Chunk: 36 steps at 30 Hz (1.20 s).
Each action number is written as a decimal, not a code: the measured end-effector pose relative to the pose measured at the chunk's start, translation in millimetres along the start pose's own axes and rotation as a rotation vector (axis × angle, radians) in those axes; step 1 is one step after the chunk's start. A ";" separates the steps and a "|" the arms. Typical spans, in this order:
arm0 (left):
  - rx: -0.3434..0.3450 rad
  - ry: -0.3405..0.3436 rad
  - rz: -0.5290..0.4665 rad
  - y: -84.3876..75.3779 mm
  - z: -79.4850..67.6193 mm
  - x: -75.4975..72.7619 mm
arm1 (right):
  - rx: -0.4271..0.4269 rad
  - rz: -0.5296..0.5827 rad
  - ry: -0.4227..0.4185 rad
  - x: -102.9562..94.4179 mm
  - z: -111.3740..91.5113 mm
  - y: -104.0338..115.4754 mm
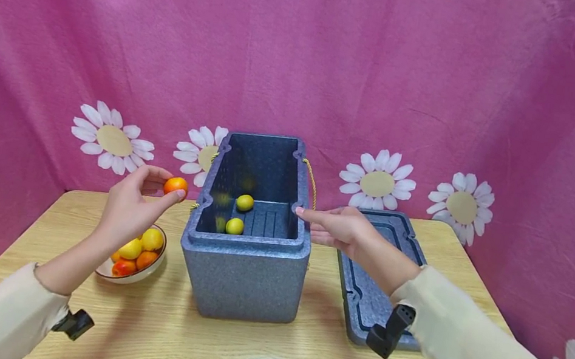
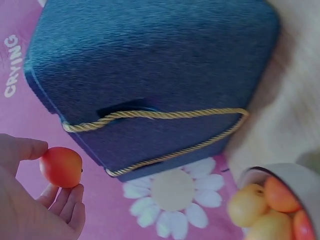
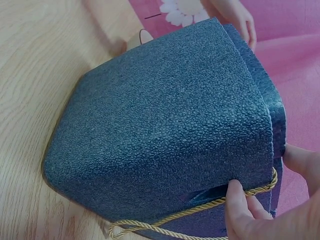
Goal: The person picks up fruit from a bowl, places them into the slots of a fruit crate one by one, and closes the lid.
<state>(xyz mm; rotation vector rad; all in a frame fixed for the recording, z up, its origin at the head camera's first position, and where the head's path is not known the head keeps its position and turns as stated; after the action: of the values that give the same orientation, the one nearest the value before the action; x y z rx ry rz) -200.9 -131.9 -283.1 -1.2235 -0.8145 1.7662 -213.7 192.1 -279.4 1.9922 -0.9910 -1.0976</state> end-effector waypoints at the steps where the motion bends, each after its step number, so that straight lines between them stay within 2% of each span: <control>1: 0.002 0.003 -0.010 -3.0 2.0 0.9 | -0.002 -0.001 0.000 -0.1 0.0 0.0; 10: -0.009 0.058 -0.079 -24.3 18.2 8.1 | -0.008 -0.004 0.002 -0.7 1.2 -1.9; 24: -0.138 0.201 -0.039 -54.2 44.8 18.6 | -0.013 -0.020 0.004 -1.7 1.4 -2.0; 36: -0.199 0.281 -0.007 -78.4 71.5 35.2 | 0.004 -0.012 0.000 -2.1 1.2 -1.6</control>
<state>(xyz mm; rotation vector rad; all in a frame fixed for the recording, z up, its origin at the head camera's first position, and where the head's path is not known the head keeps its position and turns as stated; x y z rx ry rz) -255.0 -68.9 -208.1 -1.5567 -0.8400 1.4889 -215.0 194.5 -280.4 2.0035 -0.9831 -1.1027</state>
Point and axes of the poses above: each hand's wrist, its own z-axis towards the middle knuckle, its own x-axis out of the palm, y = z × x, the point moved 2 cm from there along z, towards the middle knuckle, and after that the axes turned 11 degrees about -z, right-handed, at the moved point
